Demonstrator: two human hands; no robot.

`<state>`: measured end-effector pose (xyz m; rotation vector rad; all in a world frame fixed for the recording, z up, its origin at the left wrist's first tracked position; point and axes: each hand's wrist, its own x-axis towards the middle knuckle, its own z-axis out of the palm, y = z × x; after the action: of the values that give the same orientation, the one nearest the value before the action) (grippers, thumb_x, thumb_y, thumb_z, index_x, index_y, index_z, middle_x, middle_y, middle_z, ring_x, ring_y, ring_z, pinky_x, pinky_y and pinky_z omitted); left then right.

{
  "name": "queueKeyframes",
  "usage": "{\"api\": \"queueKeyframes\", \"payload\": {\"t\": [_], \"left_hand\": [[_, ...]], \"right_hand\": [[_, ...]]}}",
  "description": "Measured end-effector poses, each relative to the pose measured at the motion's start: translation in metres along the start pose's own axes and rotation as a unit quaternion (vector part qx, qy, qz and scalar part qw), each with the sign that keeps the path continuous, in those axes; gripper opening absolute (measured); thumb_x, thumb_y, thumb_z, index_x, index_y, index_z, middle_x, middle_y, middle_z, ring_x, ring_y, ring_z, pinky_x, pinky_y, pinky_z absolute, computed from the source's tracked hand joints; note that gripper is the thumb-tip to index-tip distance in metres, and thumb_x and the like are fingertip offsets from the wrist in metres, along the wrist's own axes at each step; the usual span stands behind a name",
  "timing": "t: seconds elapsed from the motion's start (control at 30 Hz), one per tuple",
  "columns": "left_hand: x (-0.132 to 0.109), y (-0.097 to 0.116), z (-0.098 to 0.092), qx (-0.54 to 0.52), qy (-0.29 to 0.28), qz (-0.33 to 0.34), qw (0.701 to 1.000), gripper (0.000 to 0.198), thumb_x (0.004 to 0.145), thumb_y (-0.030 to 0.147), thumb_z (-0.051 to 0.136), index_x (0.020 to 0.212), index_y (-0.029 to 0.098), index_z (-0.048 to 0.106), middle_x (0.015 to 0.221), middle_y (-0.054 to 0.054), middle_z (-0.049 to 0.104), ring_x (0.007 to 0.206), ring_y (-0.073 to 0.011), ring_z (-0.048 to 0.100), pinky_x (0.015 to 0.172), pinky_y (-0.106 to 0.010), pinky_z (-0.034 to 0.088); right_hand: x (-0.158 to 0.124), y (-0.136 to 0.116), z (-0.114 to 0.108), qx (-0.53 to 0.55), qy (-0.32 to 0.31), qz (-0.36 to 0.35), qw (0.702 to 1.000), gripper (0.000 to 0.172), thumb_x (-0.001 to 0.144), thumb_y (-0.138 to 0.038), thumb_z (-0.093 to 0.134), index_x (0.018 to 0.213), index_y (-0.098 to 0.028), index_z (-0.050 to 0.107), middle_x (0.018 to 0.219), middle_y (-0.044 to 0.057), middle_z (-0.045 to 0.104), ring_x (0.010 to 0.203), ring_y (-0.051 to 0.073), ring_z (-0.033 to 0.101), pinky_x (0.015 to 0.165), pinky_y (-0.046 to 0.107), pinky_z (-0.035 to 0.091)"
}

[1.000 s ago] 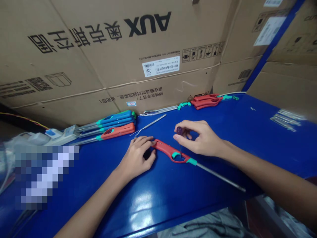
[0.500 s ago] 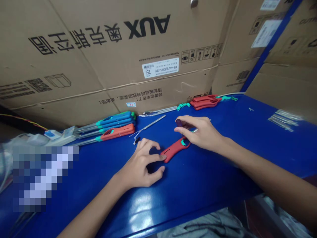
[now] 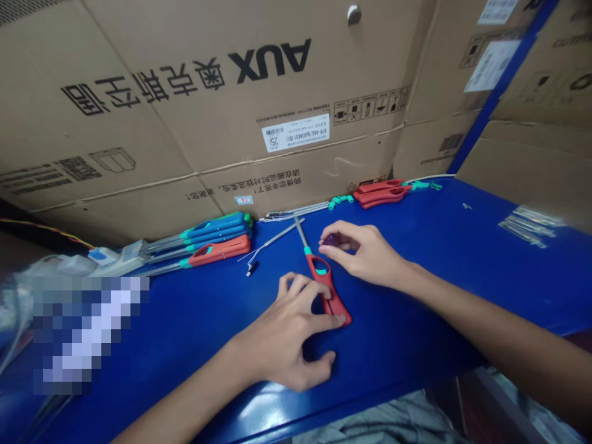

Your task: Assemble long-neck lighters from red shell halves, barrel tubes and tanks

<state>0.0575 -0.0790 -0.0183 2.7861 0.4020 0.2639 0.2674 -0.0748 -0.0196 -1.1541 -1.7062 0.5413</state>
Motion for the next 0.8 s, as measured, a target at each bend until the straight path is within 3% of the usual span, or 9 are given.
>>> {"api": "queueKeyframes", "payload": {"t": [0.07, 0.2, 0.3, 0.37, 0.43, 0.5, 0.57, 0.67, 0.8], "left_hand": [[0.012, 0.011, -0.001, 0.014, -0.030, -0.004, 0.999, 0.055, 0.071, 0.040, 0.070, 0.124, 0.027, 0.063, 0.107, -0.009, 0.052, 0.095, -0.0262, 0.045, 0.088, -0.046, 0.038], [0.040, 0.026, 0.001, 0.041, -0.066, 0.034, 0.996, 0.050, 0.070, 0.049, 0.071, 0.114, 0.025, 0.066, 0.098, -0.006, 0.050, 0.091, -0.0249, 0.046, 0.089, -0.047, 0.039], [0.061, 0.027, 0.002, 0.053, -0.086, 0.055, 0.993, 0.059, 0.072, 0.052, 0.068, 0.125, 0.027, 0.060, 0.093, -0.006, 0.050, 0.090, -0.0255, 0.048, 0.089, -0.050, 0.042], [0.073, 0.024, 0.002, 0.066, -0.089, 0.060, 0.992, 0.061, 0.075, 0.053, 0.065, 0.130, 0.028, 0.057, 0.094, -0.007, 0.051, 0.091, -0.0266, 0.049, 0.089, -0.053, 0.043], [0.084, 0.018, 0.000, 0.086, -0.092, 0.057, 0.990, 0.060, 0.078, 0.054, 0.061, 0.132, 0.028, 0.056, 0.095, -0.008, 0.053, 0.093, -0.0283, 0.051, 0.088, -0.057, 0.043], [0.094, 0.010, -0.003, 0.109, -0.098, 0.048, 0.988, 0.059, 0.081, 0.053, 0.057, 0.134, 0.027, 0.055, 0.097, -0.010, 0.056, 0.095, -0.0303, 0.053, 0.088, -0.059, 0.043], [0.105, 0.001, -0.006, 0.133, -0.105, 0.035, 0.985, 0.053, 0.085, 0.045, 0.051, 0.134, 0.026, 0.056, 0.099, -0.012, 0.060, 0.098, -0.0323, 0.056, 0.088, -0.056, 0.044], [0.120, -0.016, -0.012, 0.140, -0.149, 0.004, 0.979, 0.054, 0.087, 0.024, 0.039, 0.141, 0.026, 0.049, 0.100, -0.012, 0.069, 0.092, -0.0284, 0.064, 0.083, -0.043, 0.049], [0.129, -0.038, -0.021, 0.189, -0.146, -0.039, 0.970, 0.057, 0.084, 0.022, 0.042, 0.141, 0.027, 0.049, 0.105, -0.012, 0.072, 0.090, -0.0293, 0.068, 0.074, -0.037, 0.050]], "right_hand": [[0.003, 0.001, -0.004, 0.035, -0.006, 0.028, 0.999, 0.008, 0.082, -0.023, 0.065, 0.087, -0.020, 0.060, 0.078, 0.000, 0.067, 0.070, 0.015, 0.067, 0.065, 0.027, 0.057], [0.007, -0.001, -0.014, 0.108, -0.057, 0.095, 0.988, 0.009, 0.079, -0.021, 0.066, 0.082, -0.019, 0.058, 0.070, 0.000, 0.067, 0.065, 0.016, 0.069, 0.063, 0.029, 0.058], [0.009, -0.006, -0.023, 0.095, -0.083, 0.103, 0.987, 0.008, 0.079, -0.021, 0.066, 0.078, -0.018, 0.059, 0.064, -0.001, 0.066, 0.058, 0.015, 0.067, 0.056, 0.028, 0.056], [0.012, -0.008, -0.032, 0.086, -0.030, 0.085, 0.992, 0.009, 0.078, -0.022, 0.068, 0.077, -0.018, 0.060, 0.064, 0.000, 0.066, 0.057, 0.015, 0.066, 0.055, 0.028, 0.056], [0.016, -0.008, -0.043, 0.080, 0.085, 0.053, 0.992, 0.010, 0.077, -0.021, 0.069, 0.078, -0.018, 0.059, 0.067, 0.001, 0.066, 0.060, 0.016, 0.067, 0.057, 0.030, 0.056], [0.021, -0.006, -0.054, 0.066, 0.203, 0.023, 0.977, 0.011, 0.077, -0.020, 0.069, 0.077, -0.019, 0.058, 0.068, 0.002, 0.066, 0.060, 0.017, 0.067, 0.058, 0.032, 0.057], [0.024, -0.003, -0.064, 0.059, 0.273, 0.012, 0.960, 0.012, 0.077, -0.018, 0.069, 0.076, -0.020, 0.058, 0.067, 0.002, 0.066, 0.059, 0.018, 0.067, 0.056, 0.033, 0.057], [0.026, 0.000, -0.071, 0.068, 0.305, 0.012, 0.950, 0.014, 0.077, -0.017, 0.070, 0.076, -0.021, 0.057, 0.068, 0.002, 0.066, 0.057, 0.018, 0.067, 0.054, 0.034, 0.057], [0.025, 0.000, -0.070, 0.058, 0.303, 0.008, 0.951, 0.014, 0.078, -0.016, 0.069, 0.076, -0.021, 0.056, 0.068, 0.003, 0.066, 0.057, 0.019, 0.067, 0.055, 0.036, 0.058]]}}
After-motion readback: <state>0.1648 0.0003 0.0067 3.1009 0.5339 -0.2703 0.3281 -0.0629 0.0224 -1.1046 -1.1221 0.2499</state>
